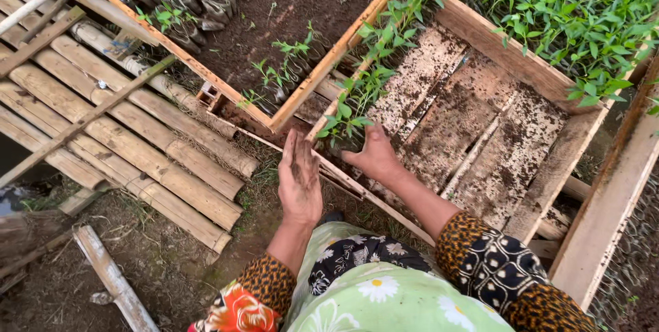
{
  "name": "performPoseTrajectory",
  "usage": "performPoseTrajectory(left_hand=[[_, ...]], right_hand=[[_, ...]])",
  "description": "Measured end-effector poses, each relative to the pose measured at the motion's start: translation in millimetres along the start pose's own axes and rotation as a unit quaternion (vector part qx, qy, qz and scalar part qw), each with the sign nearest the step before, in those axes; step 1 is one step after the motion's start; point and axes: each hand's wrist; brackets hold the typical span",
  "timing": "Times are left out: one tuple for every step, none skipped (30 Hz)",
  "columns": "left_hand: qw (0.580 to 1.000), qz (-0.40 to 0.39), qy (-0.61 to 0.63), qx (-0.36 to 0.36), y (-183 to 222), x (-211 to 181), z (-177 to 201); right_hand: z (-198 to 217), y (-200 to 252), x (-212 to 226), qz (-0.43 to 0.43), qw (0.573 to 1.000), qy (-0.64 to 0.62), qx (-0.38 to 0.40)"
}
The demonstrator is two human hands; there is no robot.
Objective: The person moves seedlings from a tray into a wooden frame by hand, arranging them side by side.
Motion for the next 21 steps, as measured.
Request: performPoseTrajectory(left_hand=[[1.0, -0.001, 0.011, 0.003, -2.3, -4.1, 7.3], [1.0, 0.001, 0.01, 0.007, -4.1, -5.1, 13.5], [1.0, 0.009, 0.018, 0.018, -6.4, -5.3, 19.5], [0.999, 0.021, 0.027, 0.027, -6.2, -4.3, 26.2], [0.999, 0.027, 0.025, 0.029, -9.3, -7.9, 25.8], [0.999, 0.036, 0.018, 0.029, -10.2, -10.2, 25.2], [0.998, 0.046, 0.01, 0.029, -10.9, -12.3, 24.7], [0.998, 0.052, 0.009, 0.03, -14.5, -10.8, 27.4], [0.998, 0.054, -0.007, 0.035, -17.9, -9.6, 29.9], [0.997, 0.054, -0.025, 0.042, -23.2, -9.6, 31.5], [0.997, 0.058, -0.026, 0.045, -28.7, -9.0, 34.0], [0.996, 0.063, -0.039, 0.041, -32.9, -6.9, 36.7], [0.996, 0.067, -0.051, 0.037, -36.7, -4.5, 39.4], [0.995, 0.071, -0.052, 0.038, -37.0, -6.4, 37.3], [0.994, 0.073, -0.074, 0.04, -37.1, -8.1, 34.9], [0.992, 0.075, -0.096, 0.044, -38.0, -10.2, 32.0], [0.991, 0.079, -0.097, 0.046, -37.4, -12.6, 26.2], [0.987, 0.079, -0.125, 0.062, -36.8, -15.5, 20.7], [0.982, 0.079, -0.153, 0.078, -35.8, -18.2, 15.3], [0.981, 0.08, -0.156, 0.079, -37.4, -18.5, 12.5], [0.982, 0.074, -0.152, 0.089, -38.9, -18.6, 9.9]], right_hand=[[-11.8, -11.7, -4.7, 0.012, 1.0, -0.009, -0.01], [-17.6, -18.1, -5.7, 0.011, 1.0, -0.011, -0.014], [-23.1, -25.1, -7.5, 0.003, 1.0, -0.001, -0.018], [-29.1, -28.9, -11.3, -0.008, 1.0, 0.008, -0.022], [-28.4, -31.5, -5.3, -0.014, 1.0, 0.007, -0.024], [-27.5, -32.1, -0.8, -0.019, 1.0, 0.003, -0.019], [-26.5, -32.6, 3.4, -0.025, 1.0, -0.002, -0.014], [-18.7, -25.7, 15.4, -0.031, 0.999, -0.002, -0.015], [-10.7, -18.9, 27.9, -0.051, 0.998, -0.026, 0.008], [-2.0, -14.0, 41.8, -0.069, 0.996, -0.052, 0.03], [-0.7, -11.8, 36.4, -0.073, 0.995, -0.054, 0.027], [0.7, -8.8, 30.0, -0.06, 0.996, -0.07, 0.005], [2.0, -5.4, 23.3, -0.047, 0.995, -0.087, -0.017], [-1.9, -11.0, 2.1, -0.052, 0.995, -0.087, -0.019], [-5.4, -16.1, -19.3, -0.025, 0.994, -0.087, -0.059], [-8.7, -21.5, -40.5, 0.002, 0.991, -0.087, -0.099], [-8.6, -20.9, -40.0, -0.002, 0.991, -0.088, -0.102], [-9.1, -20.7, -39.0, -0.026, 0.995, -0.08, -0.059], [-9.7, -20.2, -38.2, -0.051, 0.996, -0.073, -0.017], [-11.0, -24.0, -32.8, -0.053, 0.996, -0.076, -0.018], [-12.3, -27.6, -27.4, -0.044, 0.994, -0.096, -0.018]])
Point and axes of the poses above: each hand's wrist, its own y-axis away from the middle knuckle, its own z-axis out of the back of the hand, x = y × z, and after that the axes turned 2 degrees about x, right-handed
